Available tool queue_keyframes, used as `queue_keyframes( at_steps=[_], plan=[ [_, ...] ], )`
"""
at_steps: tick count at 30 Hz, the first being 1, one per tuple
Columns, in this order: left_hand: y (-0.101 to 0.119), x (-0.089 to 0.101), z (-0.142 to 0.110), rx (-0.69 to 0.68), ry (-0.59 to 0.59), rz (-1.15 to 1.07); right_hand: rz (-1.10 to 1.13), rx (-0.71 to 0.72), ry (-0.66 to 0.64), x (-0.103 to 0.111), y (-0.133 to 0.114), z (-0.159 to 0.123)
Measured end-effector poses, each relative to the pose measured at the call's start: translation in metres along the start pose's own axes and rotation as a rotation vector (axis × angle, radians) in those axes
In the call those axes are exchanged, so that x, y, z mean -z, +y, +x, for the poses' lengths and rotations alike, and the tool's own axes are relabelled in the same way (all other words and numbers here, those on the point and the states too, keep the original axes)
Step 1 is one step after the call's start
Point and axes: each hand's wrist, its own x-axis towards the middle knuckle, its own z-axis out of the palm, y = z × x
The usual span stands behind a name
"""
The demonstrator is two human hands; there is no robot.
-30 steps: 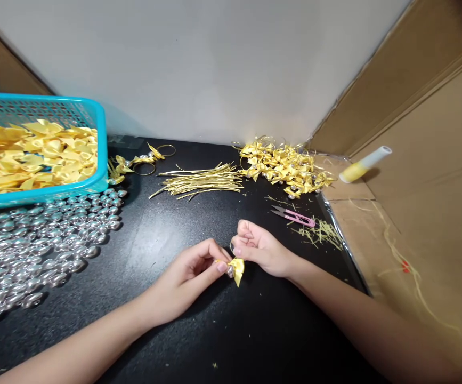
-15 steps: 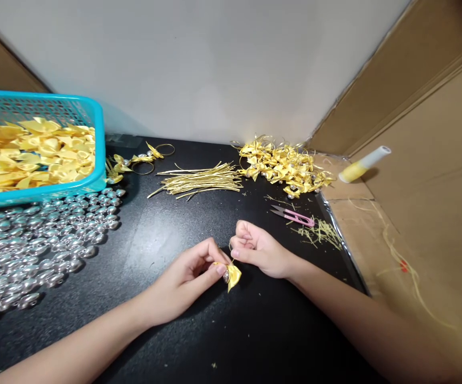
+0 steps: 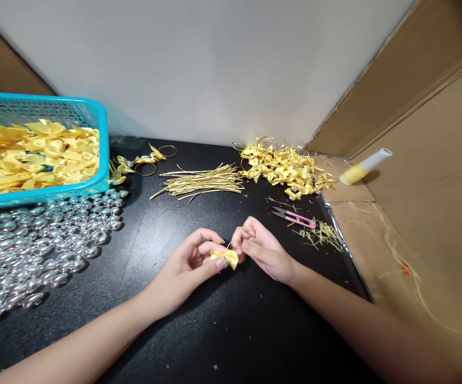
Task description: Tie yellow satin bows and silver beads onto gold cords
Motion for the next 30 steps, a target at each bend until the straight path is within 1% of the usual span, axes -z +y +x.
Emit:
queue_keyframes(
  at_steps=[3,6,9,17,26,30],
  plan=[
    [0.0004,-0.0014,-0.0001,0.011,0.021,-0.001,0.036,-0.032,0.016,-0.0011,-0.0001,0.0003],
    [0.0016,-0.0039,-0.0016,0.018,-0.005,0.034,0.086,-0.054,0.035,-0.0006,-0.0003,0.0015],
    [0.0024,-0.0058,-0.0029,0.003,-0.042,0.108,0.055,-0.062,0.051,0.0007,0.0003,0.0023],
    [0.0034,-0.0077,-0.0050,-0.019,-0.077,0.265,-0.011,-0.054,0.048,0.0007,0.0016,0.0037],
    [0.0063,-0.0072,-0.0026,-0.029,-0.130,0.291,-0.003,-0.031,0.042,0.0023,0.0029,0.0052],
    [0.0075,-0.0068,-0.0027,-0.013,-0.142,0.261,0.009,-0.033,0.046,0.0034,0.0037,0.0055]
  ],
)
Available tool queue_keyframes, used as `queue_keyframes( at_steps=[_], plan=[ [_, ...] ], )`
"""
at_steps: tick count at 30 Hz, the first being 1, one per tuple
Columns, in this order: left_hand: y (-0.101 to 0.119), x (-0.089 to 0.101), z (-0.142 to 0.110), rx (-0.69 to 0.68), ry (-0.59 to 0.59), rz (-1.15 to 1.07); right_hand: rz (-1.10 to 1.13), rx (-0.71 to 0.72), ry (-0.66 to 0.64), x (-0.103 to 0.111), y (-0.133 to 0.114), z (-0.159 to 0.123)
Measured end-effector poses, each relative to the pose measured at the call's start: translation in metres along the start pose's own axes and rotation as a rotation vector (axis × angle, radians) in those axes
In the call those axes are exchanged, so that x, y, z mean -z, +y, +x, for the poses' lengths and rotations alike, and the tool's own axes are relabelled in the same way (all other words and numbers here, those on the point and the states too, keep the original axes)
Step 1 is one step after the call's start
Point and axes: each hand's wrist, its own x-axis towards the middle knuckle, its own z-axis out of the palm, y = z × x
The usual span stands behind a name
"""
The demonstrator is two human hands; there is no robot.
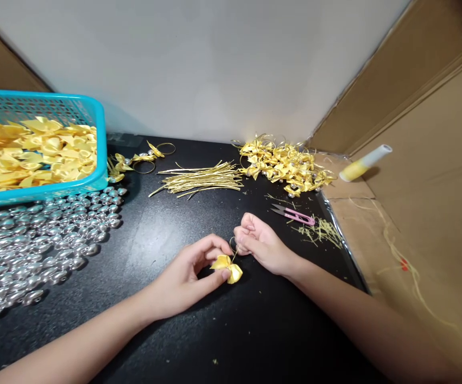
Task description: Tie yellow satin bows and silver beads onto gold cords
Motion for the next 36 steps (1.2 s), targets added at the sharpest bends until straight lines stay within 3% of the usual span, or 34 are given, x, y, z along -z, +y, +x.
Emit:
queue_keyframes(
  at_steps=[9,21,27,32,36],
  plan=[
    [-0.001,0.006,0.006,0.152,0.072,-0.156,0.156,-0.070,0.073,-0.003,-0.009,0.001],
    [0.001,0.010,0.005,0.124,0.033,-0.189,0.150,-0.078,0.106,-0.004,-0.009,0.002],
    [0.000,0.012,0.004,0.122,0.037,-0.181,0.048,0.039,0.174,0.009,-0.028,0.005],
    [0.000,0.013,0.003,0.126,0.021,-0.156,-0.043,0.023,0.175,0.014,-0.056,0.004],
    [0.000,0.013,0.003,0.113,0.005,-0.122,-0.170,0.044,0.247,0.012,-0.060,0.004]
  ],
)
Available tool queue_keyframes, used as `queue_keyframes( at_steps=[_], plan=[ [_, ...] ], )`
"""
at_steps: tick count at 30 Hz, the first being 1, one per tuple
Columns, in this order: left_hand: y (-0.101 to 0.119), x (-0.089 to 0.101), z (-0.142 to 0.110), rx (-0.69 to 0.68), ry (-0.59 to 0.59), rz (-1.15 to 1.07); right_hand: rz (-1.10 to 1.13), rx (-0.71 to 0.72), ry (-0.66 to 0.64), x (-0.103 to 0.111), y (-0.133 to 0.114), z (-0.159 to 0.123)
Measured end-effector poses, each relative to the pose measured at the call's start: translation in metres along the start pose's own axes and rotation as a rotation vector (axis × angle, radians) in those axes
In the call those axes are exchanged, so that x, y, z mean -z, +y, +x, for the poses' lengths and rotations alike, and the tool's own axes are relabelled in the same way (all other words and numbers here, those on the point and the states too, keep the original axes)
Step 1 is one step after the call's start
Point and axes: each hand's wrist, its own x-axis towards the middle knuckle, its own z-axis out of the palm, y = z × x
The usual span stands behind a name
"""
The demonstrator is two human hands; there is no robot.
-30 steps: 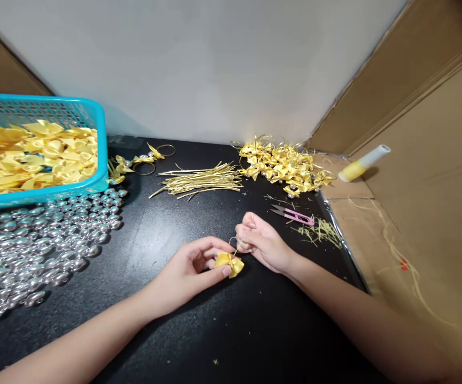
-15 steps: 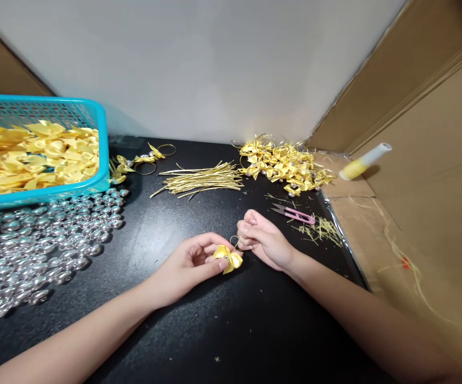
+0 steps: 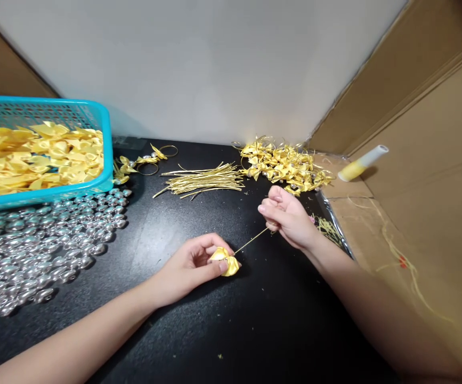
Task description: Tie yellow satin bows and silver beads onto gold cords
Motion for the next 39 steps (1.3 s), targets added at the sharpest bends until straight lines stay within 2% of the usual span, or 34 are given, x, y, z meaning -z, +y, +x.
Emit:
queue_keyframes(
  at_steps=[3,9,11,14,16,21,23,26,29,31,34,38,39],
  plan=[
    [-0.002,-0.001,0.000,-0.007,-0.030,-0.001,-0.027,0.051,0.097,0.000,0.005,0.001],
    [-0.003,-0.001,-0.001,-0.011,-0.041,-0.039,-0.097,0.133,0.191,0.007,0.010,0.006],
    [-0.002,-0.001,-0.002,-0.011,-0.037,-0.047,-0.133,0.164,0.176,0.009,0.009,0.006],
    [-0.001,-0.002,0.000,-0.029,-0.009,-0.051,-0.225,0.185,0.036,0.013,0.005,0.004],
    [-0.001,-0.003,0.001,-0.043,0.024,-0.056,-0.367,0.229,-0.017,0.016,0.003,0.002],
    [0.000,-0.004,0.002,-0.042,0.065,-0.039,-0.937,0.574,0.099,0.025,0.010,0.000],
    [0.000,-0.004,0.002,-0.030,0.059,-0.030,-1.027,0.635,0.114,0.028,0.016,0.001],
    [-0.001,-0.003,0.000,-0.023,0.032,-0.030,-1.062,0.653,0.153,0.031,0.019,0.003],
    [-0.003,-0.002,-0.001,-0.040,0.046,-0.044,-1.046,0.617,0.198,0.032,0.014,0.005],
    [-0.004,-0.002,0.000,-0.060,0.090,-0.059,-0.955,0.556,0.242,0.036,0.007,0.009],
    [-0.006,-0.002,0.002,-0.097,0.143,-0.085,-0.716,0.521,0.275,0.051,-0.008,0.016],
    [-0.007,-0.002,0.003,-0.118,0.177,-0.136,-0.284,0.632,0.387,0.079,-0.036,0.016],
    [-0.008,-0.002,0.003,-0.120,0.184,-0.141,-0.191,0.614,0.389,0.085,-0.044,0.013]
  ],
)
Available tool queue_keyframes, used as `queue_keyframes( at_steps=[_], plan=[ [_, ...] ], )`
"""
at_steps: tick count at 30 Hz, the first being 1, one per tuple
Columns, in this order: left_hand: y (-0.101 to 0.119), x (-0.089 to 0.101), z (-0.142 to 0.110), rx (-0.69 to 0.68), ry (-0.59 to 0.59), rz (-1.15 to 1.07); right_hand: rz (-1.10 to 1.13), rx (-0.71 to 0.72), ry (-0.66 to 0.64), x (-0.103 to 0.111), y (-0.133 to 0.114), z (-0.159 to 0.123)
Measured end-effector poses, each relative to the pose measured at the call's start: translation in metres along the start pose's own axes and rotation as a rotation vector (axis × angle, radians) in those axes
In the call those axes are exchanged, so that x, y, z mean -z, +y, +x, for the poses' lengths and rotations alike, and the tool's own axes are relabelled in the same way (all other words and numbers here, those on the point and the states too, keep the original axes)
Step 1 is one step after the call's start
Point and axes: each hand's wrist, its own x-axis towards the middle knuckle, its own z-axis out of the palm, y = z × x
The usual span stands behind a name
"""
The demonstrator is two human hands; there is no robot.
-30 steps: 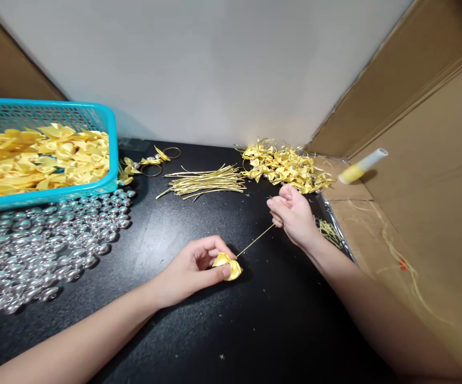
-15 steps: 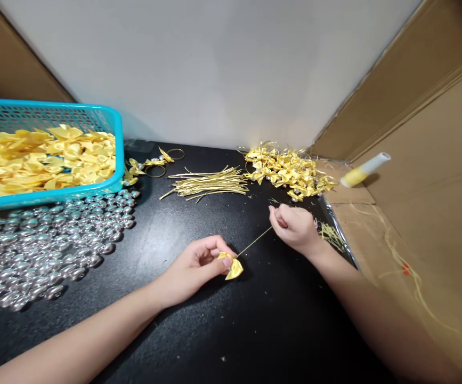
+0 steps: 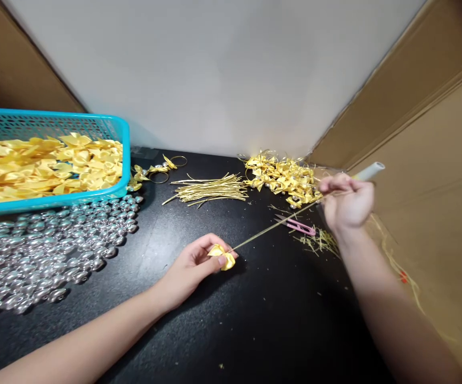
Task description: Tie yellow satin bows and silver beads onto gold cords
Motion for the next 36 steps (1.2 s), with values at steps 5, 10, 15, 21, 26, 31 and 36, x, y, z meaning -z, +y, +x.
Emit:
queue_keyframes(
  at_steps=[5,10,15,21,26,31,36],
  plan=[
    [-0.002,0.000,0.000,0.014,0.020,-0.031,0.193,-0.238,-0.040,0.004,-0.033,0.003],
    [0.000,-0.004,0.002,-0.004,0.073,-0.276,0.175,-0.288,-0.167,-0.027,-0.061,-0.014],
    [0.002,-0.003,0.006,0.015,0.058,-0.425,0.241,-0.290,-0.189,-0.035,-0.081,-0.028],
    [0.000,0.003,0.009,0.052,0.077,-0.473,0.286,-0.242,-0.249,-0.036,-0.103,-0.042],
    [0.000,0.003,0.007,0.031,0.089,-0.412,0.198,-0.191,-0.298,-0.035,-0.114,-0.047],
    [-0.003,0.003,0.005,0.001,0.128,-0.324,0.071,-0.176,-0.254,-0.023,-0.122,-0.046],
    [-0.006,0.003,0.007,0.004,0.198,-0.282,0.007,-0.207,-0.158,-0.006,-0.124,-0.046]
  ],
)
